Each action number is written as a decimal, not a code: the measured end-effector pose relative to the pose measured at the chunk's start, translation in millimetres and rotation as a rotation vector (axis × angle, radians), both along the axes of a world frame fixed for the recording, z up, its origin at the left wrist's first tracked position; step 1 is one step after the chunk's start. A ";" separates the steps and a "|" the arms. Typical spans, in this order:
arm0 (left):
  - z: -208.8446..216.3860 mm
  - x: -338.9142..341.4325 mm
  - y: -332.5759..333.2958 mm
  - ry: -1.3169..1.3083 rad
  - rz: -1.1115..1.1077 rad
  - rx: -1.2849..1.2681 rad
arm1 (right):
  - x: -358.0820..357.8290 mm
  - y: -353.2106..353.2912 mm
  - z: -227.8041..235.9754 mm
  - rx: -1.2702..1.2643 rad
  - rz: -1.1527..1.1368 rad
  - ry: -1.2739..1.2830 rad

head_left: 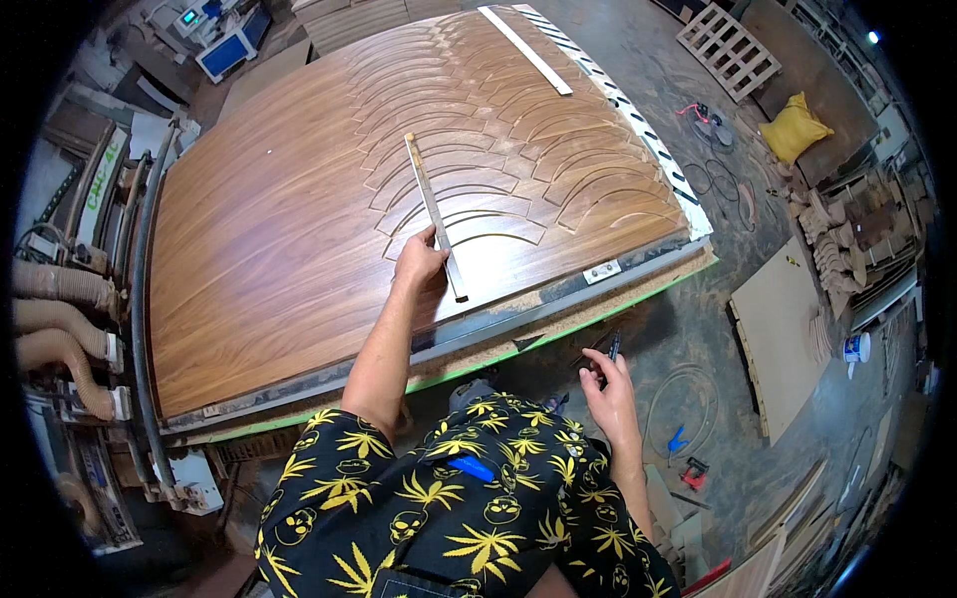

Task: The person measures a large sheet of wood veneer with a ruler and pen, then removes various curved wood pieces from the sheet and stacks them onto a separate pallet.

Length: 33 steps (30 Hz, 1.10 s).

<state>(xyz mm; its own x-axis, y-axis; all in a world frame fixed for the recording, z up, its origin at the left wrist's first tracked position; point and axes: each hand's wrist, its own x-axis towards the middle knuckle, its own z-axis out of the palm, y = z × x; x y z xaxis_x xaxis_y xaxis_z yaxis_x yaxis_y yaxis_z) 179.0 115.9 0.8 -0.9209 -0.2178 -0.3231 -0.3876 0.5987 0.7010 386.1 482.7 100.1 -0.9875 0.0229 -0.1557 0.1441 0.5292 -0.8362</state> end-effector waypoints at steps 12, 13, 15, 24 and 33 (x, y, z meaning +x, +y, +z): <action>-6.3 -3.0 -4.1 0.026 -0.003 0.045 | 3.8 -0.4 0.3 0.001 -0.009 0.000; -5.8 -3.6 -3.0 0.016 -0.004 0.039 | 3.8 0.4 -1.7 -0.004 -0.014 0.003; -6.6 -4.5 -2.9 0.009 -0.006 0.031 | 3.7 0.9 -2.5 -0.009 -0.018 0.008; -23.1 -6.8 -7.0 0.127 0.007 0.012 | 5.6 1.6 -3.4 0.027 -0.020 0.001; -26.2 -6.1 -9.2 0.131 0.025 0.130 | 5.7 0.5 -3.3 0.003 -0.018 -0.020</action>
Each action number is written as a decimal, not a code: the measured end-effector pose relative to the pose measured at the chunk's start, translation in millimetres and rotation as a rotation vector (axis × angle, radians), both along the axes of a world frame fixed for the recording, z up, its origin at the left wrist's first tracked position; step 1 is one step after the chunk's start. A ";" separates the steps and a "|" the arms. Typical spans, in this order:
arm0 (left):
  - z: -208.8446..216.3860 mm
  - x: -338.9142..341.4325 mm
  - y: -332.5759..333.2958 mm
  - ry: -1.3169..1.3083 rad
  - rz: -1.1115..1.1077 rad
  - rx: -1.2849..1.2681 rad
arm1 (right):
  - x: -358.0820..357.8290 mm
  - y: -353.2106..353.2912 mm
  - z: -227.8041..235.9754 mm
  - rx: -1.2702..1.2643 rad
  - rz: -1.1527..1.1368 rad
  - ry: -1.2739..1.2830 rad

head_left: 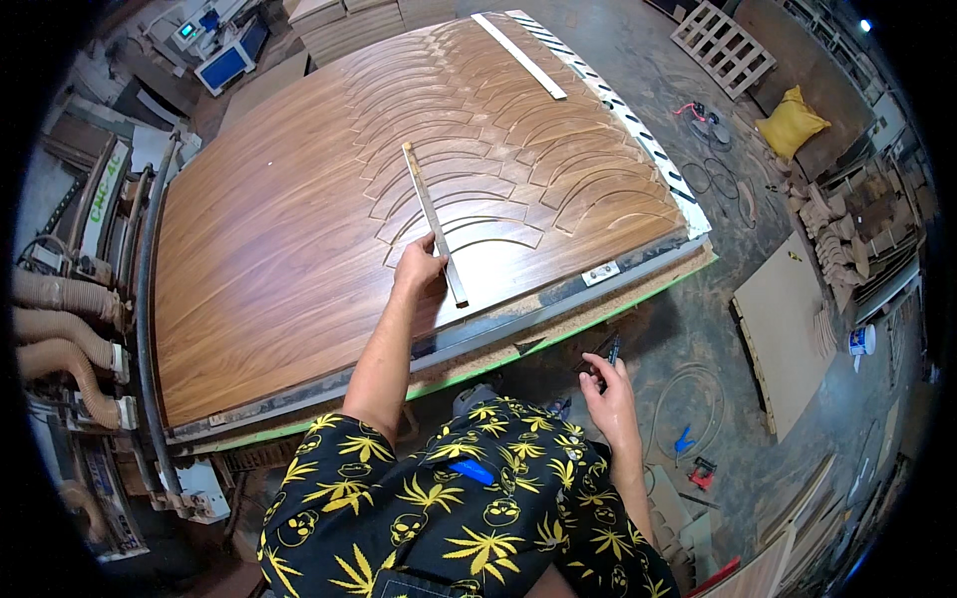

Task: The person measures a large sheet of wood veneer with a ruler and pen, then removes various curved wood pieces from the sheet and stacks them onto a separate pallet.

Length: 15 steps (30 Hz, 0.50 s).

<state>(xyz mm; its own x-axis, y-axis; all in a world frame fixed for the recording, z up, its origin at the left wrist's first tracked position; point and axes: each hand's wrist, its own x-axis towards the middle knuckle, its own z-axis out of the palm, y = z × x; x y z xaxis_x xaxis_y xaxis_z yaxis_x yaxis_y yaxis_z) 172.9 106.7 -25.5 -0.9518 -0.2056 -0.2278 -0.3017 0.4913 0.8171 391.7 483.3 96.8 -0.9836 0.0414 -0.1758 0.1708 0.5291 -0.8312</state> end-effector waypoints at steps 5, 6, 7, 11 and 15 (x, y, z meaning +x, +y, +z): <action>16.1 0.1 9.4 -0.127 -0.004 -0.046 | 0.7 2.0 -3.0 0.002 -0.006 0.002; 11.4 0.4 5.0 -0.125 0.003 -0.048 | 0.3 1.0 -2.3 -0.001 0.000 0.004; 2.4 -0.5 0.6 -0.079 0.008 -0.035 | 0.1 0.3 -2.0 -0.003 -0.002 0.001; -6.7 -3.3 -0.4 -0.028 -0.006 -0.057 | 0.3 1.0 -3.8 0.000 -0.011 0.012; -13.7 -4.2 -4.4 -0.006 -0.024 -0.038 | -0.4 0.2 -3.2 0.011 -0.006 0.019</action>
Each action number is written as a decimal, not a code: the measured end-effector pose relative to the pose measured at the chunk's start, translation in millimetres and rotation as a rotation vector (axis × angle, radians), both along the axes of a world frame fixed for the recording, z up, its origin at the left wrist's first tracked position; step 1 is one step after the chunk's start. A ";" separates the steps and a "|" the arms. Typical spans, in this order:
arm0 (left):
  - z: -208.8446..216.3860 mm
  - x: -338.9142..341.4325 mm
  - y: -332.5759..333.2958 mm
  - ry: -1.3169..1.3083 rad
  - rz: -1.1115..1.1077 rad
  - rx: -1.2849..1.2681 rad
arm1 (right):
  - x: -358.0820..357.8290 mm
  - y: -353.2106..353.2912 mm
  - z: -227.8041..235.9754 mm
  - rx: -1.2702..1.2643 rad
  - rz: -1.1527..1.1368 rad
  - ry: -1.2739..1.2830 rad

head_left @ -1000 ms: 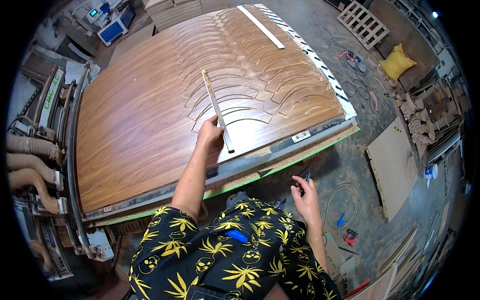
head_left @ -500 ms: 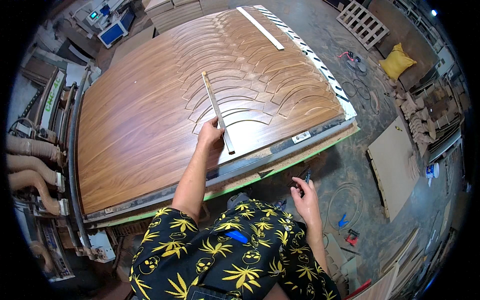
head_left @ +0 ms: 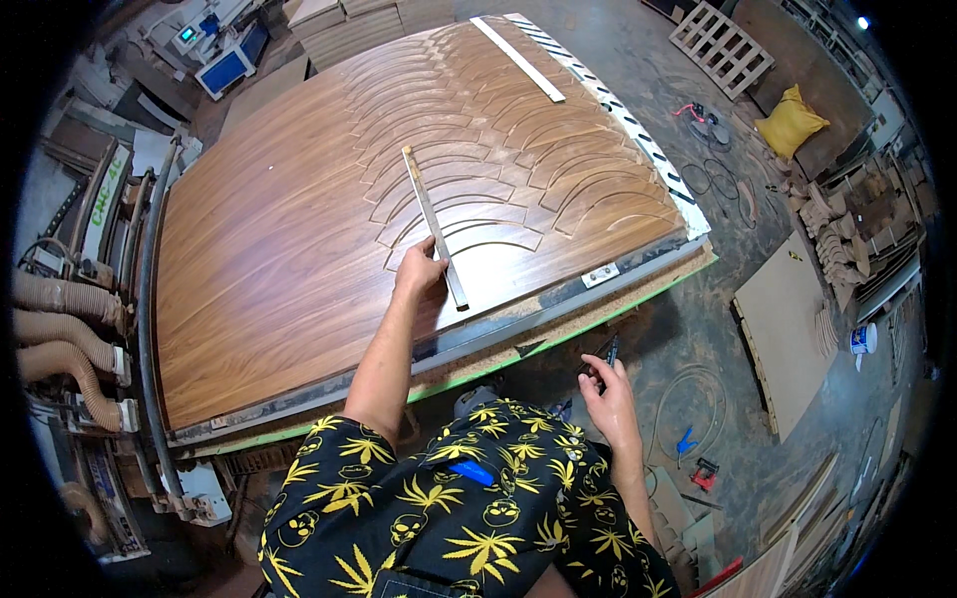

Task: The person measures a large sheet of wood veneer with a ruler and pen, then removes various curved wood pieces from the sheet and stacks them onto a separate pallet.

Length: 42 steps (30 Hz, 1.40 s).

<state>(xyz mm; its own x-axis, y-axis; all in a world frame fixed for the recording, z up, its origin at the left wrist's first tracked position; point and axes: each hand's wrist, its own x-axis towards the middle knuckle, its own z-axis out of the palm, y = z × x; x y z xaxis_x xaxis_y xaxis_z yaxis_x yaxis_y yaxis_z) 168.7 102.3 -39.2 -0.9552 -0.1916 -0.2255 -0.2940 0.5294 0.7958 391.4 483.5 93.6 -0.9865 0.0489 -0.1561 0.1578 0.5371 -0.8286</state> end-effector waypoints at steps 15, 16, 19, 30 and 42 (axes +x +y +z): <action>3.8 2.3 1.9 -0.044 0.008 0.018 | -1.2 0.6 -1.5 0.002 0.031 -0.008; 2.7 2.5 0.9 -0.038 0.012 0.000 | -1.5 0.4 -2.4 0.002 0.034 0.000; 3.9 3.5 1.1 -0.004 0.009 -0.034 | -2.6 -0.1 -1.9 0.007 0.044 0.021; 12.0 9.6 7.1 -0.006 0.116 0.529 | -5.4 -1.5 -4.5 0.020 0.030 0.016; 55.8 4.4 1.3 0.115 0.189 0.335 | -14.0 -24.5 -0.1 0.026 0.051 -0.006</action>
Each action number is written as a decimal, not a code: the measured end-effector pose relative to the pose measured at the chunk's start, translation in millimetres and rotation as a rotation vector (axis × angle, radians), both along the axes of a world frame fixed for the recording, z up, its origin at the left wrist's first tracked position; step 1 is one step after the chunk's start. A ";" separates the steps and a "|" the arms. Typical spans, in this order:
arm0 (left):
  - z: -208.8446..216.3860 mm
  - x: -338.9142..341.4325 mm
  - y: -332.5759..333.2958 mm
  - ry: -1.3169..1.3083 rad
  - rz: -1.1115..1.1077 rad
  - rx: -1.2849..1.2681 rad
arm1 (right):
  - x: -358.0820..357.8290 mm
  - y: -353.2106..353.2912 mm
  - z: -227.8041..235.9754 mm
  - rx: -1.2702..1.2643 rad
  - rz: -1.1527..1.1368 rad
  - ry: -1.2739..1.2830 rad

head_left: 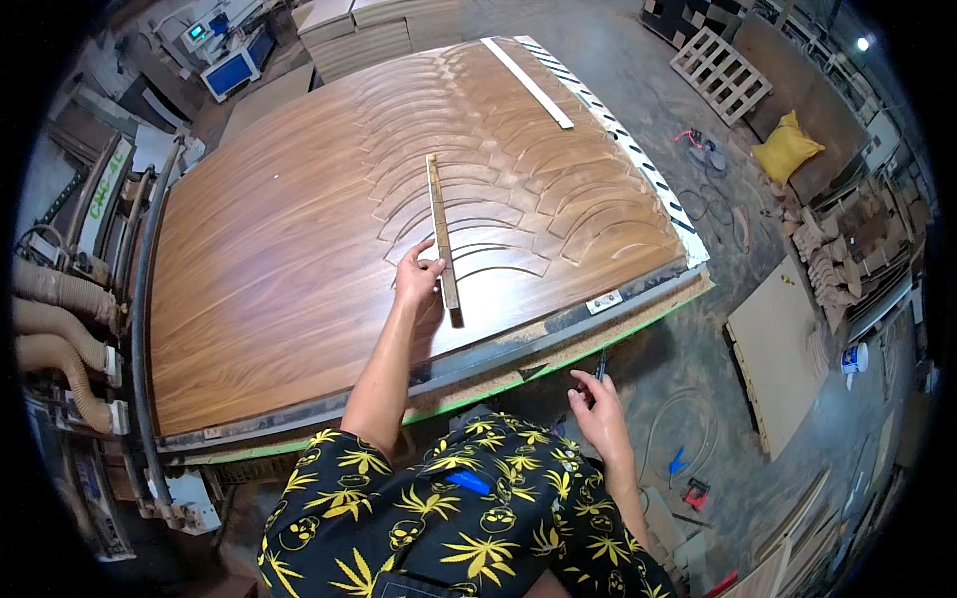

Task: The person measures a large sheet of wood veneer with a ruler and pen, then removes various curved wood pieces from the sheet and stacks them onto a separate pallet.

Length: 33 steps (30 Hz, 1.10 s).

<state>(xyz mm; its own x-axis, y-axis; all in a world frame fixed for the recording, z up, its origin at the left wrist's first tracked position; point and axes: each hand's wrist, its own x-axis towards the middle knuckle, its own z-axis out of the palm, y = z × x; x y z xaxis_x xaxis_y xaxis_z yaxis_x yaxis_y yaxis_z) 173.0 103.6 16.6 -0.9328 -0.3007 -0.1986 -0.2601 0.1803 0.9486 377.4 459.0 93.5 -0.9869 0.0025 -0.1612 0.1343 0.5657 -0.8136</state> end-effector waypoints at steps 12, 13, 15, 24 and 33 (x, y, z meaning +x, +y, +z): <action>-43.4 -35.3 -22.2 0.066 0.114 -0.122 | 3.2 -5.0 -2.9 0.011 -0.040 0.026; -42.1 -36.5 -19.8 0.020 0.115 -0.024 | 3.3 -5.6 -2.4 -0.004 -0.049 0.019; -45.6 -39.7 -21.8 -0.013 0.106 -0.054 | 3.6 -6.4 -2.7 -0.019 -0.059 0.013; -9.9 -36.7 -8.2 -0.173 -0.024 -0.151 | 5.0 -2.0 -7.0 -0.013 -0.089 0.028; -26.5 -45.5 -15.7 -0.138 -0.043 -0.389 | 3.9 0.2 -1.3 -0.007 -0.080 -0.019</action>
<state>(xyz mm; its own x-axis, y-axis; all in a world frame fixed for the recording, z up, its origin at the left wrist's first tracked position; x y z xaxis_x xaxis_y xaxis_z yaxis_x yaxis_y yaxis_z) 127.6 87.9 -9.9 -0.9188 -0.3391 -0.2022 -0.3646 0.5323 0.7640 381.2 459.2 92.2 -0.9804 0.0798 -0.1800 0.1941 0.5471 -0.8143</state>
